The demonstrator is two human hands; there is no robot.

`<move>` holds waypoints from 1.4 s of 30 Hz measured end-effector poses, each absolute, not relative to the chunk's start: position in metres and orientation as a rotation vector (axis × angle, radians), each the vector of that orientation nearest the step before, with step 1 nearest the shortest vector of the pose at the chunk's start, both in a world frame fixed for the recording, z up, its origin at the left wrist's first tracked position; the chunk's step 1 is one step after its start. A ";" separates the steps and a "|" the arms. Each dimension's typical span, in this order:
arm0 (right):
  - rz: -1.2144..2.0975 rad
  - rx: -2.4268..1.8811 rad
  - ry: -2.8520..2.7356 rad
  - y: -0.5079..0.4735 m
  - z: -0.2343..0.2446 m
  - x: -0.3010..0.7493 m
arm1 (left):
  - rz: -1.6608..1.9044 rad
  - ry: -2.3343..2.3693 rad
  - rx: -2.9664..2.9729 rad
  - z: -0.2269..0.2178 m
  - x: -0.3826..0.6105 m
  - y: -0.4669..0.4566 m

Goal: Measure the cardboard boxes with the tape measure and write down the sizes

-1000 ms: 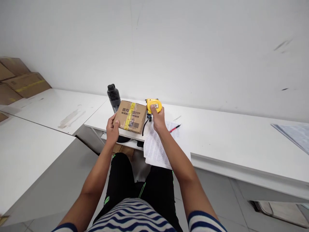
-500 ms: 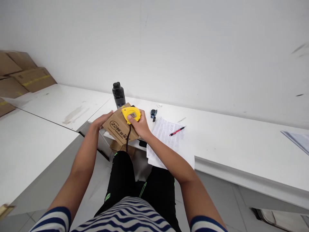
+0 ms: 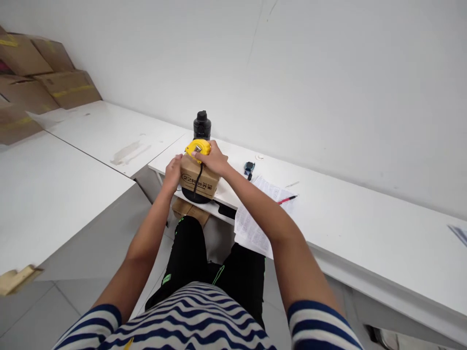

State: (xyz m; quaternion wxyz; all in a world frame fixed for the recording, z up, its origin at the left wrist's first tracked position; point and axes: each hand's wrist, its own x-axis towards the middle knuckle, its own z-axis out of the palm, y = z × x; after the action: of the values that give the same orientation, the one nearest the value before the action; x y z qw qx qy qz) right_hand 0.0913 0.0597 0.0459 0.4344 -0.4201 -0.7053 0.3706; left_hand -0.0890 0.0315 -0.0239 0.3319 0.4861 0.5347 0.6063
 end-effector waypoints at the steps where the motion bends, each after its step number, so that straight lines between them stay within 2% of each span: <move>1: 0.893 -1.032 -1.809 0.064 0.052 0.087 | 1.556 1.367 1.284 -0.022 -0.087 0.031; 8: 0.580 -0.944 -2.241 0.084 0.071 0.069 | 1.503 1.344 1.288 -0.020 -0.078 0.028; 21: 0.556 -1.018 -2.254 0.080 0.062 0.085 | 1.536 1.388 1.186 -0.025 -0.067 0.035; 31: 0.559 -1.007 -2.185 0.088 0.049 0.086 | 1.313 1.369 1.374 -0.007 -0.081 0.038; 42: 0.593 -1.008 -2.198 0.084 0.052 0.102 | 1.493 1.465 1.348 -0.023 -0.068 0.042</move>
State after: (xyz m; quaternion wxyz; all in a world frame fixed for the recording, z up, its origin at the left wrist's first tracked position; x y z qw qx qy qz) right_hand 0.1021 0.0838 0.0524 0.3204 -0.3836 -0.8362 0.2256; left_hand -0.0675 0.0419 -0.0229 0.3208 0.5129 0.5575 0.5685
